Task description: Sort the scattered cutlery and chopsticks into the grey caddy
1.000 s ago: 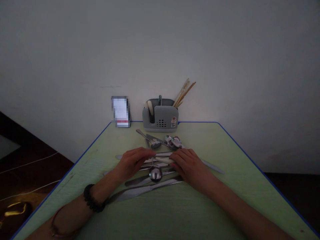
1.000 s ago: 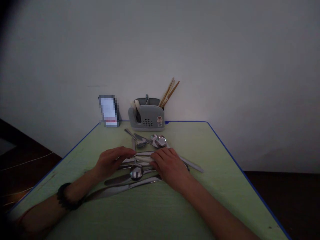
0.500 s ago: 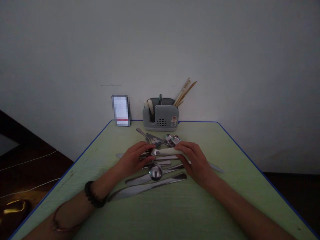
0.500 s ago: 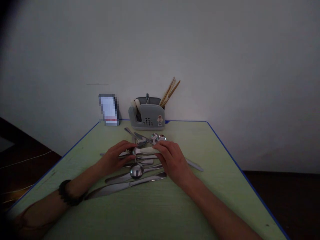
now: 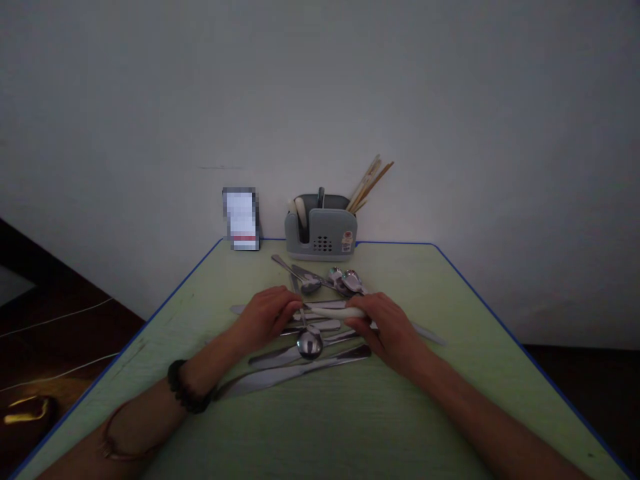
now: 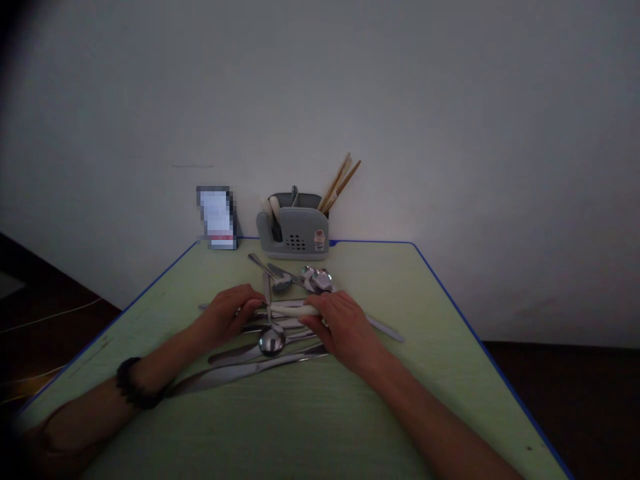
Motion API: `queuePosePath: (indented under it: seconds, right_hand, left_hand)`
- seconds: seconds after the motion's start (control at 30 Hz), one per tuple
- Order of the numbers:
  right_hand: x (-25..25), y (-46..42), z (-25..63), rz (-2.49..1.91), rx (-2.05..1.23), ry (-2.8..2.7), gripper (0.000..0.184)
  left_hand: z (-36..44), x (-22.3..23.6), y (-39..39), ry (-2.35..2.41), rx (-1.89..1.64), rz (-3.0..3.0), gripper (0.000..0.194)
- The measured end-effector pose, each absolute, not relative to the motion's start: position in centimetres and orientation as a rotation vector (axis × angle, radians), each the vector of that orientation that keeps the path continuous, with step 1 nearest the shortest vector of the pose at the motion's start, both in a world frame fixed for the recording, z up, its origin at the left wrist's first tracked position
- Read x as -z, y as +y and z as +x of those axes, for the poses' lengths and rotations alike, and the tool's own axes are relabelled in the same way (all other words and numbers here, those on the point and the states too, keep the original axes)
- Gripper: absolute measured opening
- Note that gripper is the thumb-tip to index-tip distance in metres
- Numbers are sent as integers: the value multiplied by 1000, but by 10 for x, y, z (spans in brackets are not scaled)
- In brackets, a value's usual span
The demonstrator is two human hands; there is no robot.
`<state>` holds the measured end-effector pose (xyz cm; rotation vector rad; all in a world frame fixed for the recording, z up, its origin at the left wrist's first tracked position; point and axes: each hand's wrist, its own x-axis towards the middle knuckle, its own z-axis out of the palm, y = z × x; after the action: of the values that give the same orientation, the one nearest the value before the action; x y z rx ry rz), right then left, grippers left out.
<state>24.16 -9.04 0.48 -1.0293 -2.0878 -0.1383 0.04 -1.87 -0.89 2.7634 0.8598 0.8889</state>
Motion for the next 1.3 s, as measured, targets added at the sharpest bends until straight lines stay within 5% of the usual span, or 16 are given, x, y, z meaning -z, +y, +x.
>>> queuePosePath:
  seconds: [0.33,0.6,0.87,1.1,1.3]
  right_hand:
    - [3,-88,243,-1032,156,-2038,19]
    - [2,-83,249,-1078,155,-1864,30]
    - [-3,-88,249,-1173,71,-1794,23]
    - [-82,-81,253,-1139,54,-1759,17]
    - [-156,-37,244,-1079,135,-1921,22]
  left_hand:
    - [1,11,-18,767,-943,2753,21]
    - [-2,12,-17,773,-989,2683,37]
    - [-2,14,-14,785,-1100,2716,27]
    - [6,10,5,918,-1300,2739,15]
    - [21,-34,63,1358,-1750,2222,49]
